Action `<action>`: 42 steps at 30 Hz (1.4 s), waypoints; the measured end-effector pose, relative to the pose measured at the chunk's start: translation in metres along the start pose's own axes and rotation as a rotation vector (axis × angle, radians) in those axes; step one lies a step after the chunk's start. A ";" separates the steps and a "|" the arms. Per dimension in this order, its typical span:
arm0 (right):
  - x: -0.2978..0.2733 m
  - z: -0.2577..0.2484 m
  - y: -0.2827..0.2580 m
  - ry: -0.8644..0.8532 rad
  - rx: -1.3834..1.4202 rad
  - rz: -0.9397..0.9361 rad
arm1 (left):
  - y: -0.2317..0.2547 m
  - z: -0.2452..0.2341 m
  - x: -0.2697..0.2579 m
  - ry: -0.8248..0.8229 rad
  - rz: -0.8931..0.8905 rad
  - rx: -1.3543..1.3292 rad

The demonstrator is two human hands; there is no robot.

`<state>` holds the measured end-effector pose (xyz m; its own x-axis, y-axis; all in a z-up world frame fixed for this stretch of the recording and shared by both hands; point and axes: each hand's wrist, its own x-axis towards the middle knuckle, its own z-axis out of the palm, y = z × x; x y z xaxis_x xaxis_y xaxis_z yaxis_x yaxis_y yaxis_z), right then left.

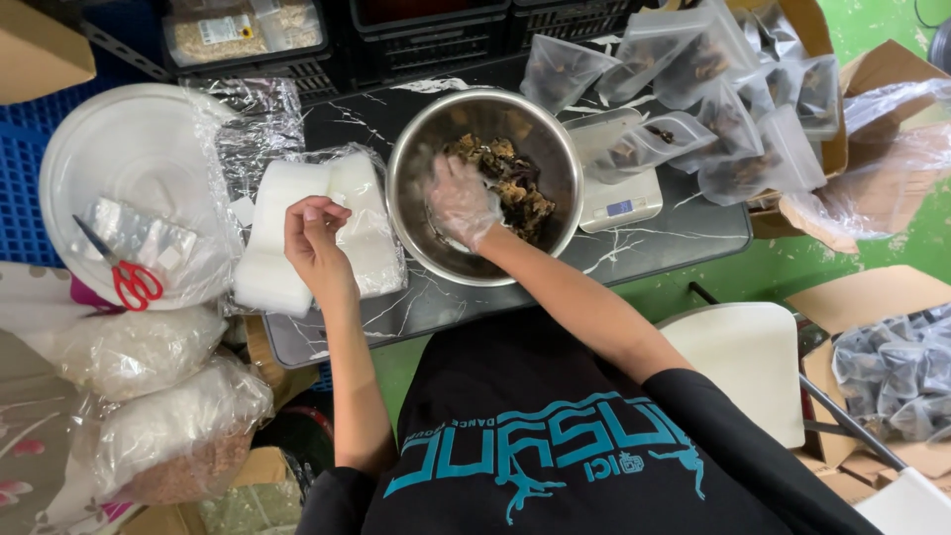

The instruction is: The person puts dried food items into plastic bags by hand, weighs them on a digital scale, and seals the bags. They organize the filled bags into a cardboard box.

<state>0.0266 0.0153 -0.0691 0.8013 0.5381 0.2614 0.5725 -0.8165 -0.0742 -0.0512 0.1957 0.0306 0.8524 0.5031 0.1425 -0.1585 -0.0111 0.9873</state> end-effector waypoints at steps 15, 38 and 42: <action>-0.021 -0.099 0.115 -0.486 0.616 0.327 | -0.008 -0.016 0.003 0.030 -0.022 0.007; -0.001 0.022 0.066 -0.312 0.166 0.059 | -0.017 -0.002 0.010 0.045 -0.105 -0.034; -0.006 -0.010 0.061 -0.068 0.030 0.097 | -0.020 0.001 0.011 0.016 -0.102 -0.028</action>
<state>0.0548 -0.0398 -0.0661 0.8624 0.4710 0.1857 0.4962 -0.8591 -0.1253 -0.0378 0.2005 0.0123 0.8569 0.5140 0.0397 -0.0850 0.0649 0.9943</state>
